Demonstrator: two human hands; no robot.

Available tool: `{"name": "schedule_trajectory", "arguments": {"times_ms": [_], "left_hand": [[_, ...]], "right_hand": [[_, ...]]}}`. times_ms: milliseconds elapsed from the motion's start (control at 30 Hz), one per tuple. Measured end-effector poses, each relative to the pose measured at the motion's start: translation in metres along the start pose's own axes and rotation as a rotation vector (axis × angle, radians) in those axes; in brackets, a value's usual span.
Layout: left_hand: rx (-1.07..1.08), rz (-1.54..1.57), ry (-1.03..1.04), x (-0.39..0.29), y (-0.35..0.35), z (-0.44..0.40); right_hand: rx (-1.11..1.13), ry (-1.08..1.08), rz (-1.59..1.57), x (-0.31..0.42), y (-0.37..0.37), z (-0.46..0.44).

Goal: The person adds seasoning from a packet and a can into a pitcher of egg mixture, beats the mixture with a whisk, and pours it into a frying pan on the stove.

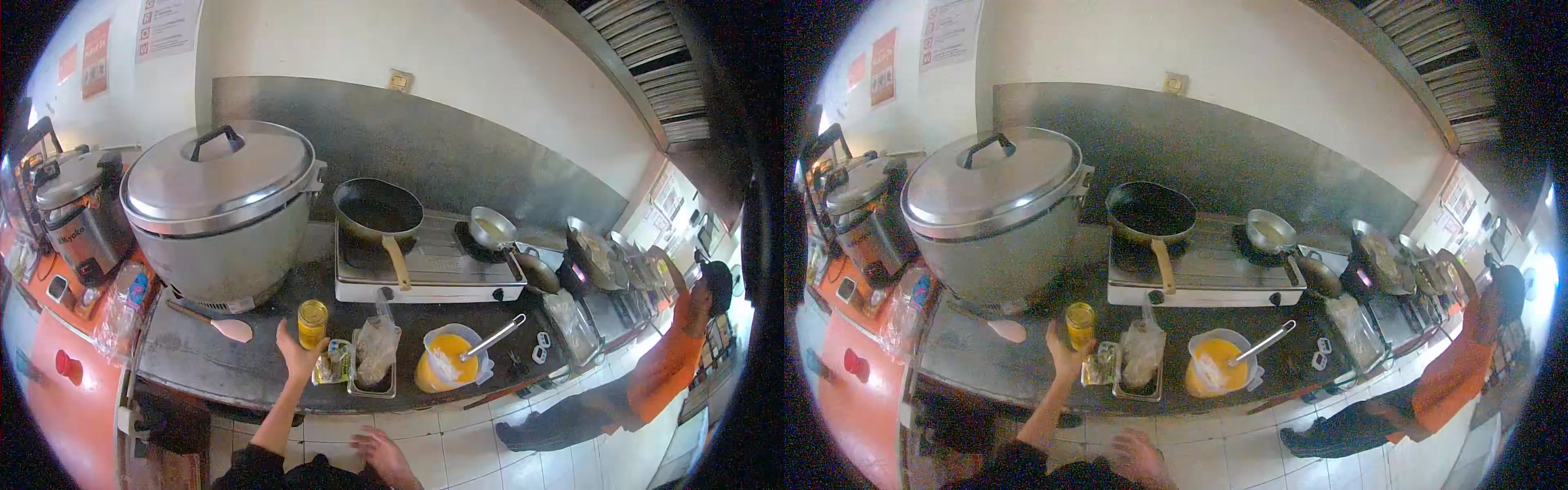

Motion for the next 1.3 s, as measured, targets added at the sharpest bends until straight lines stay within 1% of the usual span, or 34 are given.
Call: {"name": "schedule_trajectory", "arguments": {"times_ms": [67,133,200,267,333,367,467,533,567,600,633,667,733,767,800,833,867,933,1000,1067,1100,1133,1200,1233,1267,1300], "left_hand": [[0.135,-0.029,0.024,0.006,0.014,-0.014],[0.269,-0.045,0.036,0.013,0.022,-0.022],[0.398,-0.048,0.039,0.024,0.023,-0.03],[0.34,-0.028,0.154,-0.004,0.003,-0.037],[0.291,0.007,0.268,-0.043,-0.025,-0.046],[0.319,-0.029,0.333,-0.063,-0.039,-0.051],[0.402,-0.084,0.566,-0.108,-0.079,-0.048],[0.532,-0.065,0.416,-0.122,-0.098,-0.03],[0.572,-0.009,0.327,-0.142,-0.108,-0.017],[0.631,-0.102,0.341,-0.153,-0.116,-0.003],[0.715,-0.12,0.372,-0.161,-0.118,0.013],[0.793,-0.142,0.405,-0.166,-0.12,0.03],[0.911,-0.186,0.369,-0.185,-0.114,0.073],[0.966,-0.14,0.3,-0.197,-0.104,0.092],[0.99,-0.129,0.324,-0.2,-0.093,0.114],[1.028,-0.167,0.281,-0.211,-0.082,0.132],[1.062,-0.205,0.24,-0.226,-0.069,0.149],[1.057,-0.182,0.256,-0.242,-0.044,0.182],[1.065,-0.189,0.244,-0.247,-0.018,0.21],[1.066,-0.223,0.206,-0.249,0.008,0.233],[1.129,-0.276,0.113,-0.252,0.02,0.239],[1.093,-0.195,0.134,-0.248,0.03,0.248],[1.013,-0.044,0.182,-0.232,0.043,0.263],[1.045,-0.033,0.092,-0.235,0.043,0.265],[1.032,0.04,0.057,-0.233,0.045,0.27],[1.016,0.111,0.02,-0.224,0.046,0.274]], "right_hand": [[-0.083,-0.144,0.355,0.026,0.022,-0.003],[0.082,-0.502,0.507,0.05,0.046,-0.024],[0.024,-0.823,0.95,0.089,0.085,-0.029],[0.067,-1.159,1.056,0.11,0.117,-0.046],[-0.003,-1.376,1.216,0.119,0.143,-0.059],[-0.045,-1.478,1.296,0.12,0.15,-0.061],[-0.09,-1.43,1.378,0.121,0.156,-0.039],[0.071,-1.351,1.235,0.125,0.141,-0.014],[0.127,-1.298,1.176,0.121,0.124,-0.005],[0.181,-1.249,1.112,0.12,0.109,0.004],[0.323,-0.994,0.991,0.127,0.091,0.012],[0.318,-0.906,0.96,0.13,0.07,0.023],[0.337,-0.743,0.893,0.134,0.026,0.046],[0.261,-0.712,0.941,0.142,0.009,0.06],[0.189,-0.681,0.988,0.152,-0.006,0.077],[0.121,-0.65,1.034,0.16,-0.021,0.088],[0.015,-0.722,1.208,0.163,-0.04,0.095],[-0.215,-0.856,1.539,0.165,-0.077,0.108],[-0.272,-0.826,1.523,0.177,-0.109,0.107],[-0.319,-0.812,1.478,0.188,-0.158,0.087],[-0.314,-0.742,1.251,0.197,-0.185,0.075],[-0.302,-0.664,1.027,0.207,-0.215,0.059],[-0.405,-0.614,0.907,0.225,-0.297,0.005],[-0.438,-0.532,0.682,0.232,-0.325,-0.019],[-0.467,-0.44,0.461,0.237,-0.349,-0.042],[-0.397,-0.402,0.345,0.236,-0.373,-0.068]]}}
Point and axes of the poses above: each hand's wrist, its own z-axis away from the middle knuckle, its own y-axis out of the palm, x = y × z, the point moved 2 cm from there along -z, towards the middle knuckle, and after that the axes turned 7 degrees about -x, right-handed, at the moved point
